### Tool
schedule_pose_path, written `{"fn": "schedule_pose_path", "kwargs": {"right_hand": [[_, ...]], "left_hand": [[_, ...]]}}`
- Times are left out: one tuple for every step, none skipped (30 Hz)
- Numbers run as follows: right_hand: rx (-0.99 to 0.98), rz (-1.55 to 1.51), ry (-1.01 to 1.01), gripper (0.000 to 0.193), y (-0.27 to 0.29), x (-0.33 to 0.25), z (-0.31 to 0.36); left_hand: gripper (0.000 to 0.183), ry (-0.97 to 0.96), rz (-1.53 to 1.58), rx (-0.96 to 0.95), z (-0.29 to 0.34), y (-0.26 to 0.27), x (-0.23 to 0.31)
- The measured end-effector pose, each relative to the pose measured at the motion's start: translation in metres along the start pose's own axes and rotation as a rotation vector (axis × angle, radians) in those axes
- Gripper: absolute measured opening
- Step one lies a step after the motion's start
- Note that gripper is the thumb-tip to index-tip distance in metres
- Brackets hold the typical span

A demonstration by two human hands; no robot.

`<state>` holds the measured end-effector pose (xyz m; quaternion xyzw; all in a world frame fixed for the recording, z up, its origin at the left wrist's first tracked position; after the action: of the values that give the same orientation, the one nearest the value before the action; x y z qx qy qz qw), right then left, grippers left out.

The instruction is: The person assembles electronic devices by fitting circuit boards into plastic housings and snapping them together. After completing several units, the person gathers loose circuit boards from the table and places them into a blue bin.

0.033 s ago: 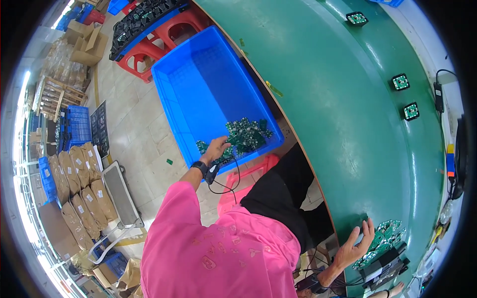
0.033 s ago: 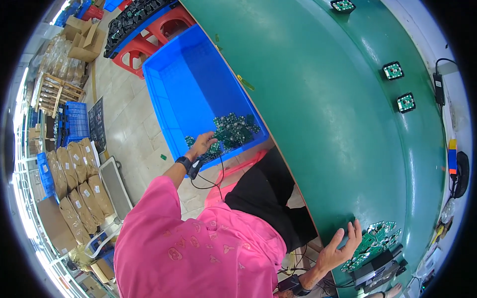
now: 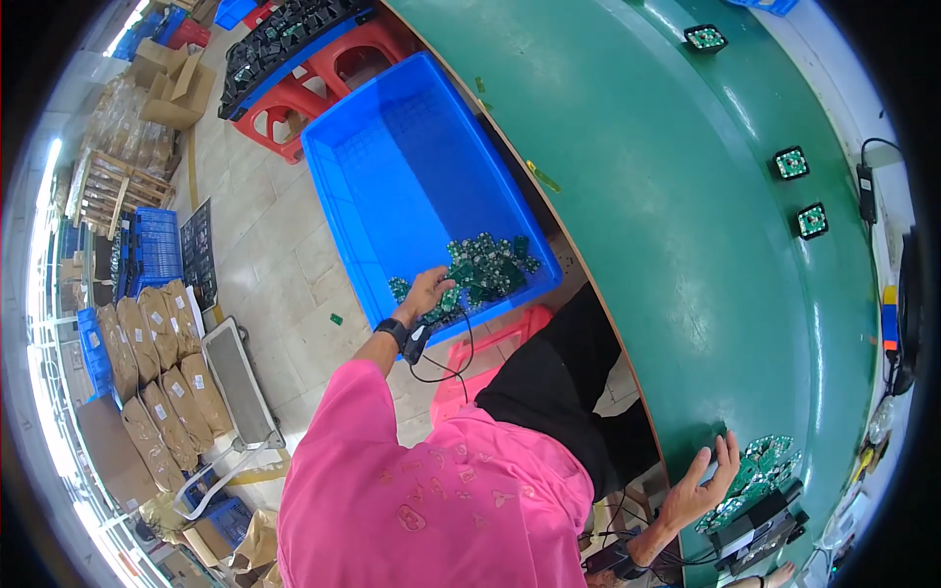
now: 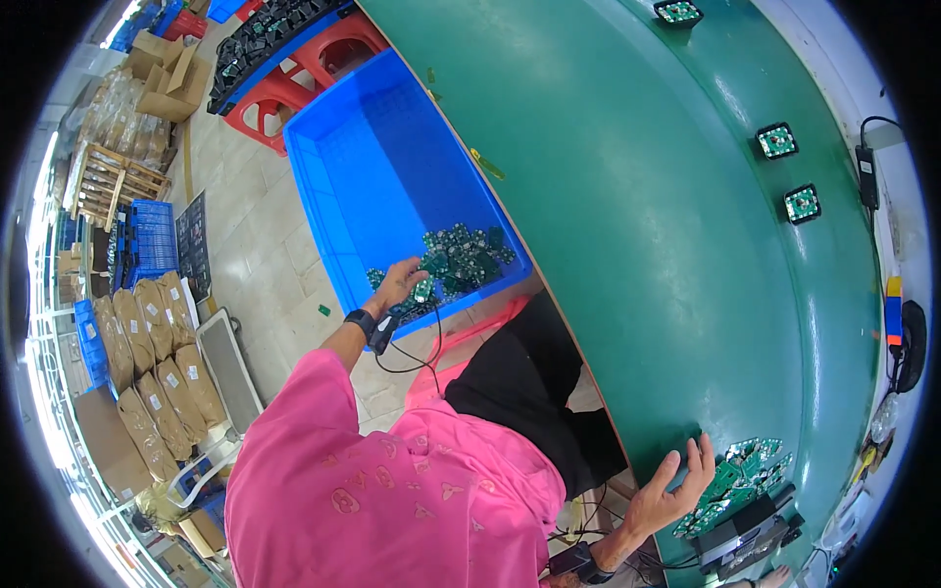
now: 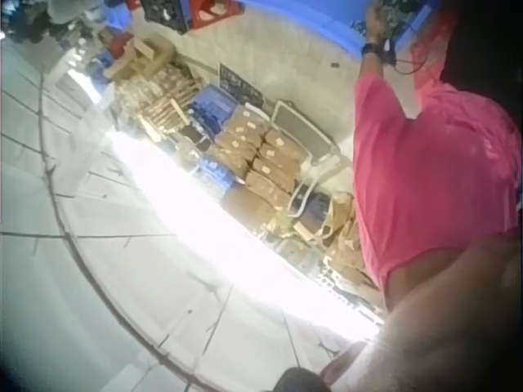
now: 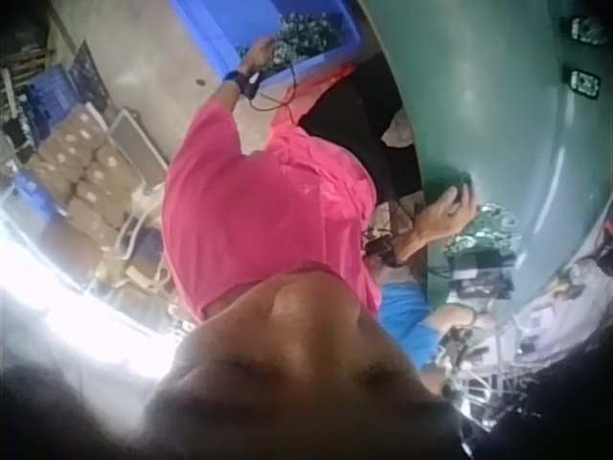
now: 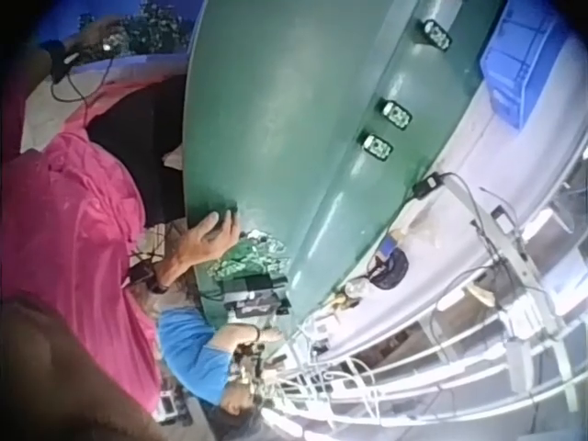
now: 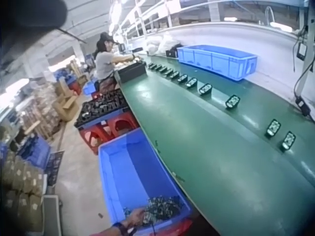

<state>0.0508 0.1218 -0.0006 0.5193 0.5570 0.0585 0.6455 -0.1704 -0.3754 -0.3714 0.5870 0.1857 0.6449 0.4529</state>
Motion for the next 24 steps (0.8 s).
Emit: {"fn": "schedule_pose_path", "kwargs": {"right_hand": [[0.006, 0.002, 0.002, 0.026, -0.001, 0.0, -0.001], [0.012, 0.002, 0.004, 0.025, -0.002, 0.0, -0.002], [0.022, 0.004, 0.0, 0.025, 0.0, 0.003, 0.0], [0.03, 0.022, 0.014, 0.024, 0.001, 0.006, 0.0], [0.038, 0.04, 0.027, 0.024, 0.002, 0.007, 0.001], [0.038, 0.025, 0.03, 0.024, 0.001, 0.008, 0.0], [0.039, 0.018, 0.042, 0.023, -0.001, 0.008, 0.0], [0.041, 0.012, 0.053, 0.023, -0.003, 0.008, 0.0], [0.055, 0.012, 0.049, 0.023, -0.002, 0.008, -0.001], [0.062, -0.004, 0.039, 0.023, -0.003, 0.007, -0.001], [0.071, -0.018, 0.03, 0.022, -0.004, 0.006, -0.002], [0.088, -0.017, 0.026, 0.022, -0.003, 0.006, -0.001], [0.102, -0.014, 0.043, 0.021, -0.001, 0.007, 0.0], [0.119, -0.007, 0.058, 0.02, 0.001, 0.007, 0.002], [0.121, 0.004, 0.064, 0.019, 0.001, 0.003, 0.002], [0.133, -0.008, 0.074, 0.019, 0.0, 0.006, 0.003], [0.13, -0.021, 0.062, 0.019, -0.001, 0.003, 0.002], [0.135, -0.035, 0.05, 0.019, -0.002, -0.002, 0.001], [0.137, -0.034, 0.066, 0.02, -0.003, -0.004, 0.001], [0.14, -0.03, 0.08, 0.02, -0.003, -0.005, 0.0], [0.142, -0.037, 0.081, 0.02, -0.004, -0.005, -0.001], [0.146, -0.023, 0.099, 0.021, -0.004, -0.007, -0.001], [0.156, -0.029, 0.097, 0.021, -0.002, -0.005, -0.001], [0.17, -0.033, 0.086, 0.021, 0.0, -0.003, 0.002]], "left_hand": [[0.025, 0.059, 0.067, 0.055, 0.001, 0.013, -0.005], [0.025, 0.064, 0.058, 0.063, 0.002, 0.023, -0.006], [0.024, 0.165, 0.269, 0.04, -0.001, 0.03, 0.003], [0.023, 0.271, 0.477, 0.017, -0.002, 0.042, 0.017], [0.015, 0.367, 0.529, -0.008, -0.003, 0.061, 0.04], [0.015, 0.366, 0.52, 0.005, -0.004, 0.079, 0.046], [0.015, 0.376, 0.611, 0.01, -0.005, 0.09, 0.048], [0.015, 0.382, 0.702, 0.013, -0.006, 0.101, 0.053], [0.018, 0.399, 0.872, 0.025, -0.013, 0.119, 0.088], [0.018, 0.388, 0.867, 0.025, -0.016, 0.137, 0.109], [0.019, 0.334, 1.009, -0.004, -0.022, 0.149, 0.131], [0.021, 0.274, 1.152, -0.043, -0.028, 0.161, 0.158], [0.021, 0.257, 1.151, -0.061, -0.032, 0.174, 0.188], [0.022, 0.155, 1.154, -0.115, -0.037, 0.188, 0.232], [0.023, 0.053, 1.156, -0.171, -0.039, 0.201, 0.275], [0.023, 0.029, 1.16, -0.21, -0.041, 0.207, 0.316], [0.023, -0.05, 1.008, -0.263, -0.04, 0.212, 0.359], [0.023, -0.139, 0.855, -0.311, -0.041, 0.209, 0.395], [0.02, -0.23, 0.72, -0.405, -0.045, 0.194, 0.425], [0.018, -0.323, 0.583, -0.493, -0.05, 0.176, 0.455], [0.021, -0.497, 0.434, -0.502, -0.053, 0.159, 0.488], [0.025, -0.592, 0.319, -0.51, -0.062, 0.135, 0.513], [0.027, -0.641, 0.249, -0.504, -0.066, 0.116, 0.534], [0.027, -0.684, 0.252, -0.53, -0.071, 0.101, 0.555]]}}
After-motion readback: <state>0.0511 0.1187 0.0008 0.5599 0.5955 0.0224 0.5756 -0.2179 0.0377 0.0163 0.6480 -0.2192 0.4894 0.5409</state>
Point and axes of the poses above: each hand's wrist, its own z-axis away from the middle knuckle, its own y-axis out of the back of the hand, x = y × z, the point moved 8 cm from there along -z, towards the middle knuckle, and after that the axes turned 10 degrees about -z, right-handed, at the moved point
